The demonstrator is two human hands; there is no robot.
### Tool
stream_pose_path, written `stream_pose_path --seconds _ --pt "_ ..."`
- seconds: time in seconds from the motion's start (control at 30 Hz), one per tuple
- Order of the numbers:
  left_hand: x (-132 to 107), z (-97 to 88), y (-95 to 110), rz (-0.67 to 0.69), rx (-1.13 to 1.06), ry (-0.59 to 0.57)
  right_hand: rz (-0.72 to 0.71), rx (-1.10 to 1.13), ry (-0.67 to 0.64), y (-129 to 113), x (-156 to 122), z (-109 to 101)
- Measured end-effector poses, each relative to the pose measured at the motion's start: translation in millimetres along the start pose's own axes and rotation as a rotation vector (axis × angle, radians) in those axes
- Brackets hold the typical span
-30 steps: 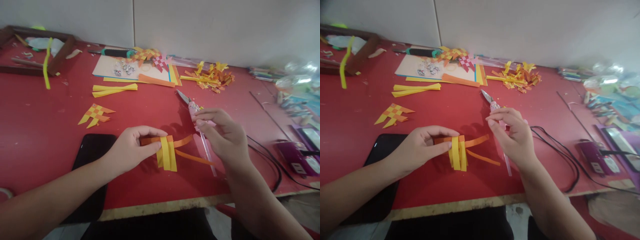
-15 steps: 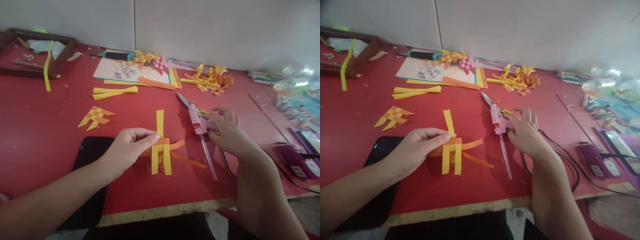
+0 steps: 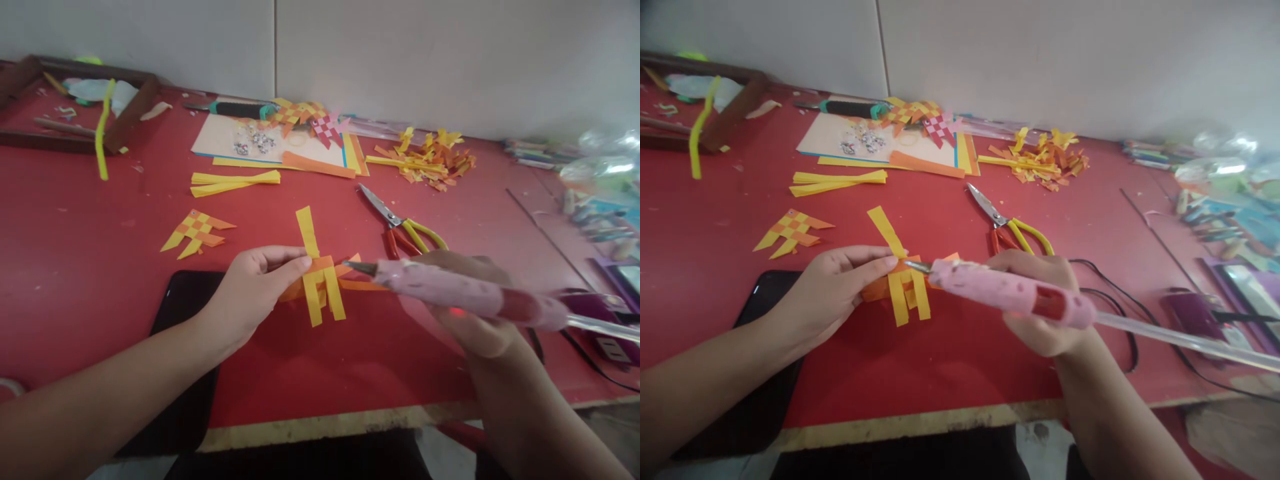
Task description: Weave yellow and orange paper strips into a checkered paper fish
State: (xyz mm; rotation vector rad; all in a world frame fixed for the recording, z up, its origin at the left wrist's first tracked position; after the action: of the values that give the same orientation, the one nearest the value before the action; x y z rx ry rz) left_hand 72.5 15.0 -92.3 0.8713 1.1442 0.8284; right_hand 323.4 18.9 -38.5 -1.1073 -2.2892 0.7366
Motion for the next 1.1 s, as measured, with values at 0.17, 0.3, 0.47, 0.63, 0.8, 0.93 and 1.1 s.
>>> stream_pose_path --seconds 0.17,0.3,0.47,0.63,0.8,0.93,1.1 --pt "0.3 2.3 3.2 0.069 0.038 -0.029 -0.122 -0.028 -0.044 -19.2 13.2 5.7" --pt "-1.2 3.1 6.2 0.109 0.055 -0.043 -0.120 -0.053 -0.036 -15.0 14.2 7.4" --pt "-3.4 2.2 7.9 0.114 0.107 -0.036 -0.134 -0.073 -0.033 -11.6 10.9 7.3" --pt "-3.3 2.5 6.9 0.116 0.135 -0.032 -0.143 -0.091 -0.022 -11.8 10.9 6.7" --pt "-3.3 2.2 6.7 0.122 0.151 -0.032 -0.153 -0.102 -0.026 -11.8 11.3 7.3" --pt "-3.8 3.0 8.1 0.110 0.157 -0.038 -0.152 -0.100 -0.018 -12.4 11.3 7.3" --pt "-4.1 4.1 9.4 0.113 0.153 -0.050 -0.143 -0.095 -0.019 -13.3 11.6 7.4"
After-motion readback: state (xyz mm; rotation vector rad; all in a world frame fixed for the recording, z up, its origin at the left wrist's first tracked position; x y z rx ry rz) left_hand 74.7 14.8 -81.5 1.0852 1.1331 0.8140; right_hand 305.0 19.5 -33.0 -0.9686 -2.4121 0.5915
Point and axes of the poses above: each hand's wrist, its own x-axis towards the middle knuckle, its own z-axis out of the palm, y = z × x, the point moved 4 cm from there along x, towards the middle knuckle, and after that the axes turned 9 degrees about -y, right-handed, at the moved point
